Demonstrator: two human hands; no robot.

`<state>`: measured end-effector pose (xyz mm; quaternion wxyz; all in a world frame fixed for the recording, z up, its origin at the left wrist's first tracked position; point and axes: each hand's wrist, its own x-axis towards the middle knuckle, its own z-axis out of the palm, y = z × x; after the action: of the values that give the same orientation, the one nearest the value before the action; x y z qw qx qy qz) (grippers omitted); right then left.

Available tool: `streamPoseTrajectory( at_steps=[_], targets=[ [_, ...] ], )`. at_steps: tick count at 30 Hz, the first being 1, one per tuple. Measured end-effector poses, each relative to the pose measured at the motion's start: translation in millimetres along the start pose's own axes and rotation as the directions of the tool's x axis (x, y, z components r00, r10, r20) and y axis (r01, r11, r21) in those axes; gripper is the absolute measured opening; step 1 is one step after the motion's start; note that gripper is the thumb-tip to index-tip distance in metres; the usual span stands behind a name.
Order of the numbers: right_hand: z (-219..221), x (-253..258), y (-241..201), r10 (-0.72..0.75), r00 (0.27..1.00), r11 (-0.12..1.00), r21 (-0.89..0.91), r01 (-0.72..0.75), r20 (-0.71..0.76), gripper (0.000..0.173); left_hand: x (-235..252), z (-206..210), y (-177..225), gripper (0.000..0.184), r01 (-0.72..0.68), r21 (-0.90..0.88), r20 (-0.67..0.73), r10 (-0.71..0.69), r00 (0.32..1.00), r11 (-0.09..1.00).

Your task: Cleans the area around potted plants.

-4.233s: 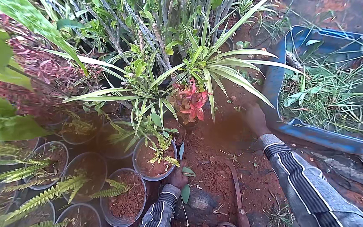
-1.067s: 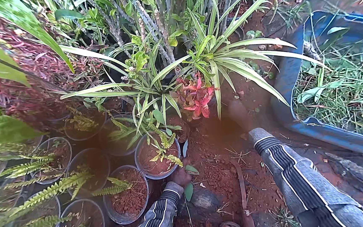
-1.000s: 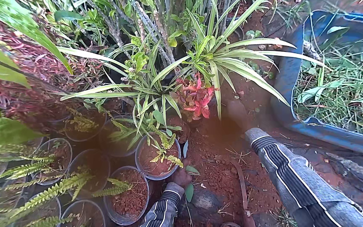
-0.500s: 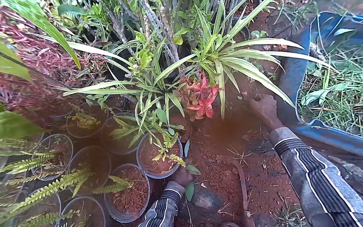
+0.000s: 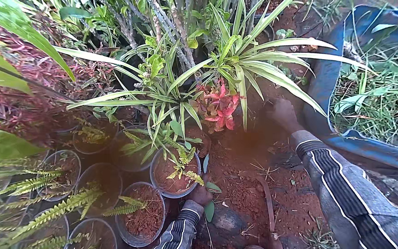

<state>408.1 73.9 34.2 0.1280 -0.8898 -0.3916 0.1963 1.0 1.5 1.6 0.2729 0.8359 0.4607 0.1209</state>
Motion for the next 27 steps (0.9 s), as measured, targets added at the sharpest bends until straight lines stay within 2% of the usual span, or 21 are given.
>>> streamPoseTrajectory(
  at_steps=[2, 4, 7, 10, 13, 18, 22, 23, 25, 27],
  targets=[
    [-17, -10, 7, 0.117, 0.990, 0.974, 0.206, -0.099, -0.080, 0.038, 1, -2, 2, 0.040, 0.025, 0.002, 0.043, -0.025, 0.999, 1.000],
    [-27, -15, 17, 0.145, 0.981, 0.960, 0.257, -0.109, -0.126, 0.044, 0, -3, 3, 0.040, 0.044, 0.006, 0.065, -0.045, 0.997, 0.999],
    [-20, -12, 29, 0.005, 0.996, 0.990, 0.143, 0.007, -0.086, 0.033, -1, -1, 1, 0.040, 0.020, 0.014, 0.036, -0.021, 0.999, 1.000],
    [-7, -8, 19, -0.094, 0.996, 0.996, -0.005, 0.094, 0.004, 0.028, 1, -2, 3, 0.041, 0.049, 0.025, 0.073, -0.051, 0.996, 0.998],
    [12, -4, 9, -0.100, 0.995, 0.989, -0.111, 0.102, 0.020, 0.030, 0, -5, 4, 0.040, 0.041, 0.034, 0.058, -0.043, 0.997, 0.999],
    [13, 3, 1, -0.122, 0.992, 0.966, -0.225, 0.124, 0.024, 0.024, 0, -3, 2, 0.041, 0.007, 0.025, 0.011, -0.007, 1.000, 1.000],
    [6, 14, 1, -0.090, 0.982, 0.950, -0.281, 0.134, 0.165, 0.032, 1, -5, 4, 0.040, 0.029, 0.024, 0.050, -0.030, 0.998, 0.999],
    [4, 16, 3, -0.080, 0.975, 0.956, -0.260, 0.134, 0.208, 0.033, 1, -5, 4, 0.040, 0.029, 0.025, 0.050, -0.030, 0.998, 0.999],
    [-7, 13, 9, -0.096, 0.972, 0.987, -0.106, 0.121, 0.216, 0.028, 1, -5, 4, 0.041, 0.032, 0.013, 0.056, -0.033, 0.998, 0.999],
    [-29, -2, 7, -0.070, 0.993, 0.997, 0.050, 0.065, 0.093, 0.031, 2, -6, 5, 0.043, 0.075, -0.006, 0.101, -0.074, 0.992, 0.997]
  ],
)
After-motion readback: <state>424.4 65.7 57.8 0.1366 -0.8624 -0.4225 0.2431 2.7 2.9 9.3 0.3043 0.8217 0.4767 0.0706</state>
